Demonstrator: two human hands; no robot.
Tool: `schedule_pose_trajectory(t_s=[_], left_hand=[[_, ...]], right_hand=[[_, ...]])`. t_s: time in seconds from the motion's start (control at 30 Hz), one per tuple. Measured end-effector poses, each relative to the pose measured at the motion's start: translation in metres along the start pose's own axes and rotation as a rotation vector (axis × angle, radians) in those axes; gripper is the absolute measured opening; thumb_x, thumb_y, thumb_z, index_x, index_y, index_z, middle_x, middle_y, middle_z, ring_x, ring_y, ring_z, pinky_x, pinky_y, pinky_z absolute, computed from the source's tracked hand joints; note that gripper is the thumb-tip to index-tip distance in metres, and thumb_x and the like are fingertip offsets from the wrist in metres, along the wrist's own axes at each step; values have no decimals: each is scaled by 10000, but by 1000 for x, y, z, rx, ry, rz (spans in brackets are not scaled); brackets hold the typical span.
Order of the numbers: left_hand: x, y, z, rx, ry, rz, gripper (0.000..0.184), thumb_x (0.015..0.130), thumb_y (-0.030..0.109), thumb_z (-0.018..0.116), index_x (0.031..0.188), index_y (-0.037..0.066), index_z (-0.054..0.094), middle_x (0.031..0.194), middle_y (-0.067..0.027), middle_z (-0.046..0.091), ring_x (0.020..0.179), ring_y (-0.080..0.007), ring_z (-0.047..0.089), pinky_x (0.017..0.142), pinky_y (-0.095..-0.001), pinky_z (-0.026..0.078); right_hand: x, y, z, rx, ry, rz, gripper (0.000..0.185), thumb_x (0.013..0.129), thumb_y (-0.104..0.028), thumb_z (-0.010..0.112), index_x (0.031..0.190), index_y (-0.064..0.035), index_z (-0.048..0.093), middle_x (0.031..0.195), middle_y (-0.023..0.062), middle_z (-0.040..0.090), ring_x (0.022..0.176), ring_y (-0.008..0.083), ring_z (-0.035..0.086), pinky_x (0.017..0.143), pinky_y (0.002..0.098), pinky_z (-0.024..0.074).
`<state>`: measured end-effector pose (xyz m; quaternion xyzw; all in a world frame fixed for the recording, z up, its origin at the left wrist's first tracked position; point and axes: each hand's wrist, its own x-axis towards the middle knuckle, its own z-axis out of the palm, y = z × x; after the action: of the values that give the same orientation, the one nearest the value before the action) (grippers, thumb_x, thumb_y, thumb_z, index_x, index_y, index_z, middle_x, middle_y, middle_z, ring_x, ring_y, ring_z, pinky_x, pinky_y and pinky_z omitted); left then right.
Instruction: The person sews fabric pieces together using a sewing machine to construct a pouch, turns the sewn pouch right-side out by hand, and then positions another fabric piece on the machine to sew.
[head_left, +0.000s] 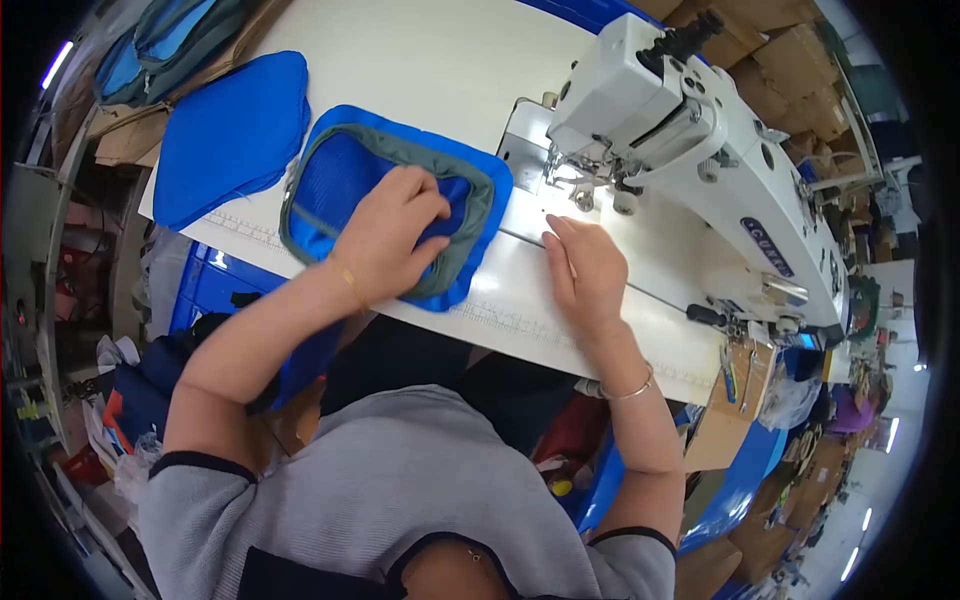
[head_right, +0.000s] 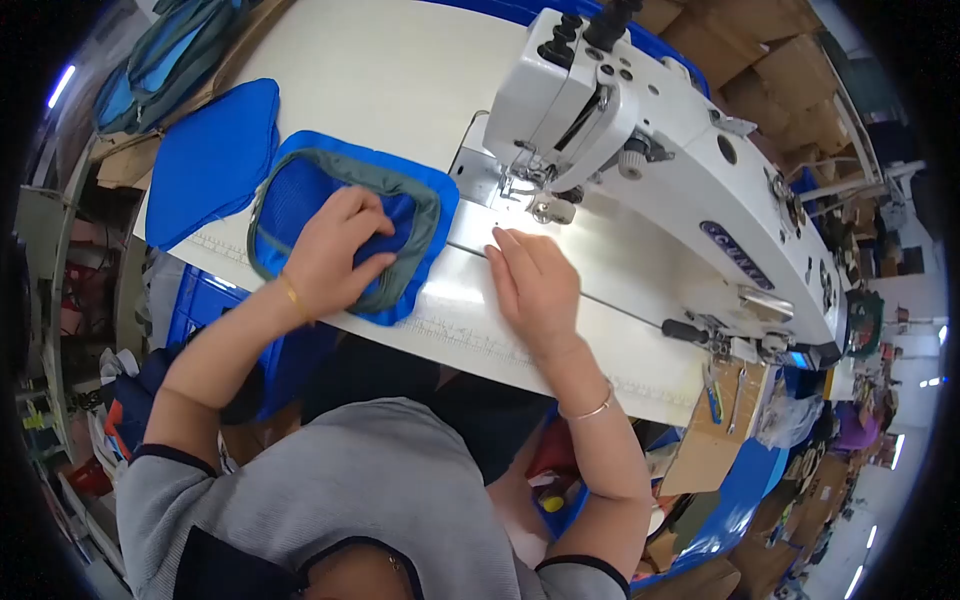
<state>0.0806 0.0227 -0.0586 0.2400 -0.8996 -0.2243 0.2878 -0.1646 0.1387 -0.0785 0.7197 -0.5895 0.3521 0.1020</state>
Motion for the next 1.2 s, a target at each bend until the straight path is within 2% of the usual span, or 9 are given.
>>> schedule_pose_trajectory(t_s=[0.13, 0.3, 0.43, 0.5, 0.73, 0.83, 0.93, 1.07, 1.2], left_hand=[[-27, 34, -8, -38, 43, 83, 354, 699, 23, 818, 1009, 9, 650, 1053, -146, 569, 941, -331, 567, 801, -395, 488], [-42, 55, 3, -114, 223, 238, 424, 679, 60, 853, 1060, -7, 679, 1009, -126, 582, 842, -288, 567, 725, -367, 480], [-60, 66, -7, -7, 318, 364, 502, 660, 127, 894, 1113, 15, 710, 972, -88, 612, 833, -256, 582, 716, -356, 471], [-81, 62, -15, -97, 261, 348, 381, 691, 103, 878, 1032, 32, 723, 908, -92, 639, 784, -252, 606, 673, -347, 476], [-136, 72, -16, -396, -10, -254, 81, 891, 34, 727, 954, -16, 732, 949, -155, 709, 823, -281, 676, 742, -315, 529], [-152, 75, -19, -1086, -126, -820, 164, 995, 72, 640, 1112, -32, 687, 1175, -151, 693, 1067, -234, 688, 927, -334, 551], [-152, 76, -20, -1410, -70, -1048, 252, 1021, 119, 598, 1216, -38, 608, 1220, -213, 664, 1134, -297, 669, 986, -416, 557], [-148, 80, -19, -1551, 13, -1076, 255, 1014, 131, 625, 1204, -33, 582, 1193, -203, 679, 1121, -286, 677, 997, -425, 554], [-151, 71, -7, -1685, -69, -1028, 320, 1017, 143, 590, 1303, 2, 564, 1309, -199, 631, 1213, -317, 623, 1087, -498, 471]], right_hand=[[-4, -71, 3, 978, 49, 842, 246, 1002, -137, 662, 1166, 46, 671, 967, 98, 748, 822, 140, 694, 758, 277, 556], [-30, -97, -10, 1323, 112, 1178, 239, 1064, -258, 566, 937, -72, 646, 778, -36, 594, 659, 61, 511, 623, 223, 452], [-55, -112, -20, 1501, 222, 1323, 230, 1061, -259, 571, 959, -69, 648, 798, -30, 618, 678, 71, 548, 654, 235, 480], [-55, -119, -26, 1370, 366, 1471, 210, 1074, -234, 543, 992, -70, 646, 841, -23, 622, 687, 61, 518, 634, 240, 451], [-113, -123, -13, 1510, 408, 1143, 118, 1070, -127, 535, 1105, -57, 624, 1044, 9, 689, 947, 89, 641, 847, 270, 524], [-103, -131, -12, 1412, 559, 1202, 139, 1081, -133, 510, 1135, -49, 607, 1080, 24, 690, 988, 100, 638, 883, 267, 518], [-100, -138, -15, 1463, 560, 1273, 165, 1080, -138, 515, 1123, -23, 625, 1082, 15, 684, 1002, 78, 614, 899, 243, 494], [-100, -140, -15, 1597, 552, 1254, 171, 1083, -143, 510, 1141, -30, 624, 1082, 21, 685, 1006, 81, 619, 906, 251, 498], [-101, -141, -9, 1532, 489, 1317, 156, 1084, -150, 515, 1126, -45, 622, 990, -19, 667, 867, 32, 577, 755, 197, 468]])
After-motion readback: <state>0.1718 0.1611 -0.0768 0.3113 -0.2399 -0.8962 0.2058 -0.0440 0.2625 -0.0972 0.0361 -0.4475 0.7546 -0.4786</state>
